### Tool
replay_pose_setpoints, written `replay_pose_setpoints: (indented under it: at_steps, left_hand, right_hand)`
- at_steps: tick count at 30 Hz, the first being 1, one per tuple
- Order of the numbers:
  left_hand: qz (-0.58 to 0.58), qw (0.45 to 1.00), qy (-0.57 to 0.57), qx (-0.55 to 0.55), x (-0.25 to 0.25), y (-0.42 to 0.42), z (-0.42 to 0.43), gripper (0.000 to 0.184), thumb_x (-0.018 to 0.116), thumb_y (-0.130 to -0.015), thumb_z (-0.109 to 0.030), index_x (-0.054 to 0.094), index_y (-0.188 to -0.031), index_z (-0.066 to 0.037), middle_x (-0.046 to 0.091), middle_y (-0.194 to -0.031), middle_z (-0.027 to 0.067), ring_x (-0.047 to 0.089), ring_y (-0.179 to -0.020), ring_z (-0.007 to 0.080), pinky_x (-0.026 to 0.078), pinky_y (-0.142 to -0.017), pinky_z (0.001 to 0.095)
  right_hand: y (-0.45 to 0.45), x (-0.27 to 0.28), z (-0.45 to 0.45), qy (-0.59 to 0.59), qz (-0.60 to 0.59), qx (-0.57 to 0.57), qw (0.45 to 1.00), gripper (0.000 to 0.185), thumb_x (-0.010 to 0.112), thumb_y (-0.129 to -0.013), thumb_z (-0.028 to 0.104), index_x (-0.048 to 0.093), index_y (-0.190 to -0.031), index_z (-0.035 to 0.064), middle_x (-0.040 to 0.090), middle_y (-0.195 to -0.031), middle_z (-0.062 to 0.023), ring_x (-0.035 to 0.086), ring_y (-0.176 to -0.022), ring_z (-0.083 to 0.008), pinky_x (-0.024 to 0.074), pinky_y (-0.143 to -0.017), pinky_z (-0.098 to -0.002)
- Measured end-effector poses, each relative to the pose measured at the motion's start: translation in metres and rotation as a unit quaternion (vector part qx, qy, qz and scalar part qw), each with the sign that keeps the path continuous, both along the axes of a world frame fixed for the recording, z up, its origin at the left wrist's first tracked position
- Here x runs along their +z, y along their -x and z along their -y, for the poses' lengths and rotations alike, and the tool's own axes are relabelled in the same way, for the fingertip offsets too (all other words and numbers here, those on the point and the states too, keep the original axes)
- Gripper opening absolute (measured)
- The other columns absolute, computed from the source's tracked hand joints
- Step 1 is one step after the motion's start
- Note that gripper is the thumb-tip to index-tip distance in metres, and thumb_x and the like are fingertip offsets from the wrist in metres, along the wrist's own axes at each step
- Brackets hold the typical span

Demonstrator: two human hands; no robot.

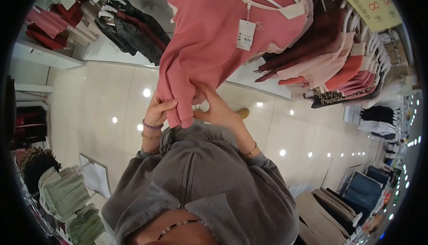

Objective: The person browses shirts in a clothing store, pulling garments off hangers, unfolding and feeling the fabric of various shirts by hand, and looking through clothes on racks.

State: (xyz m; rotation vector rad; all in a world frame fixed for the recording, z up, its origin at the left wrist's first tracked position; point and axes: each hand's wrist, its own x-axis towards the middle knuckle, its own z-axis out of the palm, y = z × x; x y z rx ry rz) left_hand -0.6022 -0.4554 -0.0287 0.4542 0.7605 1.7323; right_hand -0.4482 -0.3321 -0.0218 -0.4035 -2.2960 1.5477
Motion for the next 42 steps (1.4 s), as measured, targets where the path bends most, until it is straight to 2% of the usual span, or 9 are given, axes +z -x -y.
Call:
replay_pose_setpoints:
  at_steps: [5, 11, 15, 18, 22, 28, 32, 35, 42]
  left_hand:
    - [-0.105, 0.987, 0.077, 0.096, 0.002, 0.000, 0.003, 0.039, 0.061, -0.084, -0.006, 0.047, -0.120, 0.001, 0.056, -0.114, 0.0077, 0.054, -0.102, 0.0135, 0.043, -0.088, 0.0278]
    - [-0.020, 0.981, 0.164, 0.100, 0.019, -0.001, 0.001, 0.042, 0.064, -0.084, -0.014, 0.047, -0.118, 0.002, 0.055, -0.108, 0.0071, 0.054, -0.096, 0.0134, 0.044, -0.082, 0.0277]
    - [-0.430, 0.813, 0.186, 0.347, 0.008, -0.016, -0.015, 0.080, 0.079, -0.068, -0.021, 0.030, -0.128, 0.002, 0.046, -0.113, 0.0140, 0.050, -0.101, 0.0216, 0.043, -0.084, 0.0334]
    - [-0.583, 0.770, 0.077, 0.248, 0.022, -0.009, -0.014, 0.078, 0.079, -0.066, -0.014, 0.034, -0.129, -0.001, 0.043, -0.128, 0.0155, 0.049, -0.109, 0.0218, 0.040, -0.093, 0.0363]
    - [-0.638, 0.768, 0.037, 0.044, 0.009, -0.008, -0.014, 0.037, 0.069, -0.076, -0.012, 0.054, -0.107, 0.001, 0.059, -0.091, 0.0115, 0.058, -0.089, 0.0205, 0.039, -0.091, 0.0350]
    - [-0.385, 0.903, 0.071, 0.176, 0.012, -0.020, -0.019, 0.013, 0.055, -0.088, -0.009, 0.054, -0.097, 0.000, 0.060, -0.083, 0.0052, 0.056, -0.079, 0.0114, 0.043, -0.080, 0.0246]
    - [-0.321, 0.916, 0.075, 0.227, 0.015, -0.018, -0.016, 0.012, 0.050, -0.092, -0.011, 0.053, -0.097, -0.001, 0.056, -0.081, 0.0001, 0.051, -0.075, 0.0064, 0.042, -0.072, 0.0206]
    - [-0.290, 0.903, 0.093, 0.304, 0.005, 0.004, -0.004, 0.012, 0.048, -0.093, -0.011, 0.052, -0.098, -0.001, 0.055, -0.082, -0.0007, 0.049, -0.076, 0.0054, 0.042, -0.070, 0.0201]
    - [-0.235, 0.884, 0.113, 0.388, 0.008, 0.041, 0.012, 0.018, 0.049, -0.093, -0.020, 0.055, -0.096, -0.003, 0.058, -0.086, 0.0000, 0.051, -0.077, 0.0053, 0.041, -0.072, 0.0190]
  right_hand:
    - [0.008, 0.007, -0.019, -0.035, -0.074, -0.139, 0.987, 0.022, 0.051, -0.080, -0.004, 0.059, -0.100, -0.0020, 0.061, -0.094, -0.0089, 0.056, -0.084, -0.0147, 0.0428, -0.077, -0.0250]
    - [0.009, 0.002, -0.003, 0.013, -0.011, -0.136, 0.991, 0.010, 0.050, -0.088, 0.006, 0.054, -0.094, -0.0017, 0.057, -0.078, -0.0097, 0.056, -0.068, -0.0156, 0.0438, -0.058, -0.0250]
    - [0.008, 0.008, 0.007, 0.071, 0.000, -0.148, 0.986, 0.013, 0.051, -0.090, 0.010, 0.053, -0.086, -0.0020, 0.054, -0.073, -0.0074, 0.051, -0.061, -0.0130, 0.0402, -0.055, -0.0256]
    - [0.005, 0.020, 0.006, 0.108, 0.046, -0.134, 0.984, 0.016, 0.051, -0.090, 0.012, 0.054, -0.083, -0.0017, 0.054, -0.071, -0.0057, 0.050, -0.059, -0.0116, 0.0393, -0.054, -0.0254]
    - [0.007, 0.010, -0.001, 0.089, -0.059, -0.149, 0.983, 0.017, 0.055, -0.089, 0.014, 0.054, -0.081, -0.0003, 0.054, -0.070, -0.0032, 0.051, -0.059, -0.0113, 0.0399, -0.053, -0.0260]
    - [0.005, 0.033, 0.001, -0.042, 0.011, -0.150, 0.988, 0.015, 0.063, -0.082, 0.010, 0.051, -0.085, 0.0031, 0.054, -0.066, -0.0018, 0.050, -0.057, -0.0101, 0.0393, -0.052, -0.0237]
    - [0.002, 0.016, -0.005, 0.008, 0.046, -0.157, 0.987, 0.025, 0.065, -0.073, 0.002, 0.052, -0.094, 0.0048, 0.059, -0.076, -0.0067, 0.057, -0.067, -0.0154, 0.0441, -0.060, -0.0254]
    - [-0.011, 0.017, -0.032, -0.268, -0.030, -0.256, 0.928, 0.035, 0.061, -0.068, -0.004, 0.055, -0.101, 0.0051, 0.058, -0.086, -0.0076, 0.058, -0.077, -0.0164, 0.0455, -0.066, -0.0265]
    - [-0.061, 0.021, -0.085, -0.197, -0.094, -0.390, 0.895, 0.029, 0.057, -0.074, -0.005, 0.060, -0.102, 0.0010, 0.057, -0.096, -0.0069, 0.056, -0.088, -0.0184, 0.0438, -0.078, -0.0251]
